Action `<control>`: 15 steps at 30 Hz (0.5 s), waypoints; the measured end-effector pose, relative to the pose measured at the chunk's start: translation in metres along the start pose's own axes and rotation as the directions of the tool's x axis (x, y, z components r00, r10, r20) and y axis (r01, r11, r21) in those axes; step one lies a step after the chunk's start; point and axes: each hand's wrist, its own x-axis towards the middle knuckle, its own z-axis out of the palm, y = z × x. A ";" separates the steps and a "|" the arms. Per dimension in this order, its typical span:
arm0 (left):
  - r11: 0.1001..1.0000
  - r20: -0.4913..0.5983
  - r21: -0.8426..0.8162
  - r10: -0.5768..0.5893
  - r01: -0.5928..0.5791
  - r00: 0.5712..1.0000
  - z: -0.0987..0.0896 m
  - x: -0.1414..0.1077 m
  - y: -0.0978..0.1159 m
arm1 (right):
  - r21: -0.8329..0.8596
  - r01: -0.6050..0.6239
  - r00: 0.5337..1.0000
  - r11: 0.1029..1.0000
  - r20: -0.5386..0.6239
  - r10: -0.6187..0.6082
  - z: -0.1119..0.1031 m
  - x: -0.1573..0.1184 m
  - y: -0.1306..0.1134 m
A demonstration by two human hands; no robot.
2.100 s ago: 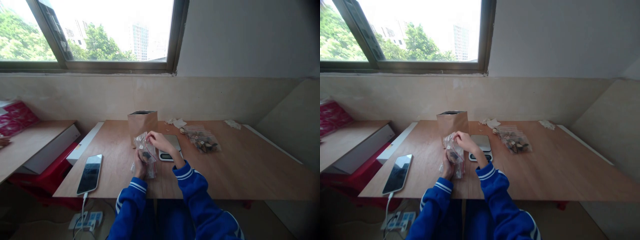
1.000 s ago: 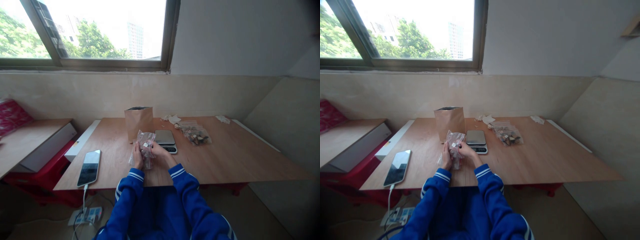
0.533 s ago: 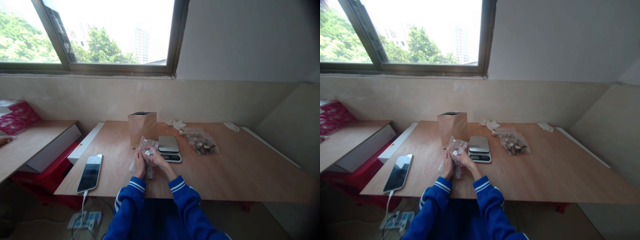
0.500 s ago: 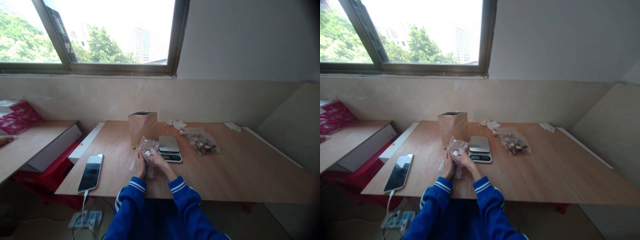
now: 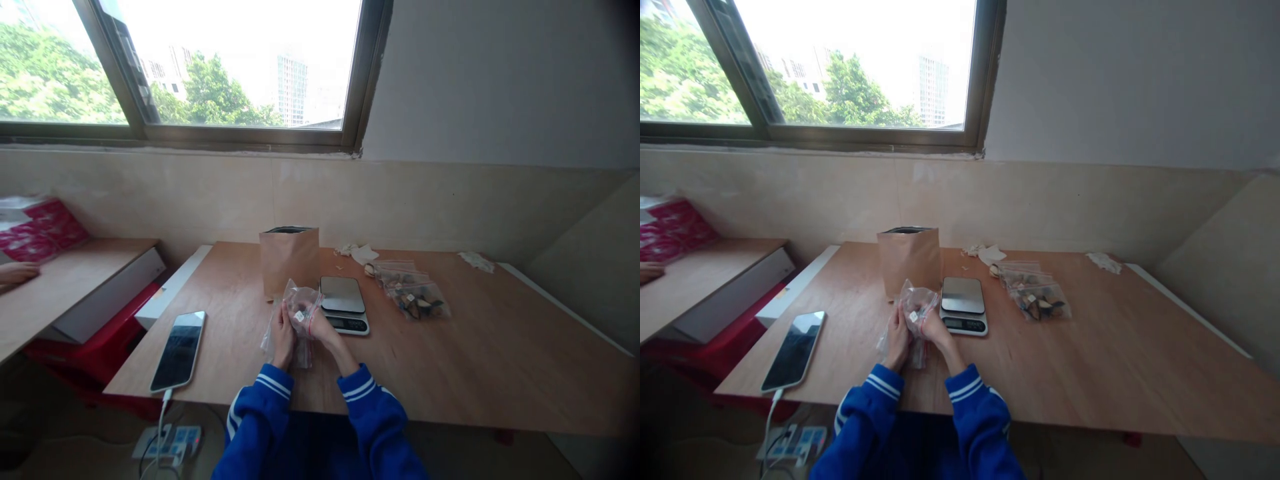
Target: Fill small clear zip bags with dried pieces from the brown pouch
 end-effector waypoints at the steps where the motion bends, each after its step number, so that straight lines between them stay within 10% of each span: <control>1: 1.000 0.012 -0.002 0.009 -0.009 1.000 0.001 -0.001 0.002 | -0.002 -0.007 1.000 1.000 0.006 0.007 0.000 0.000 0.000; 15: 0.999 -0.003 -0.026 -0.047 0.047 0.999 0.001 -0.001 0.004 | 0.026 -0.012 0.999 1.000 -0.049 0.013 -0.010 -0.002 0.004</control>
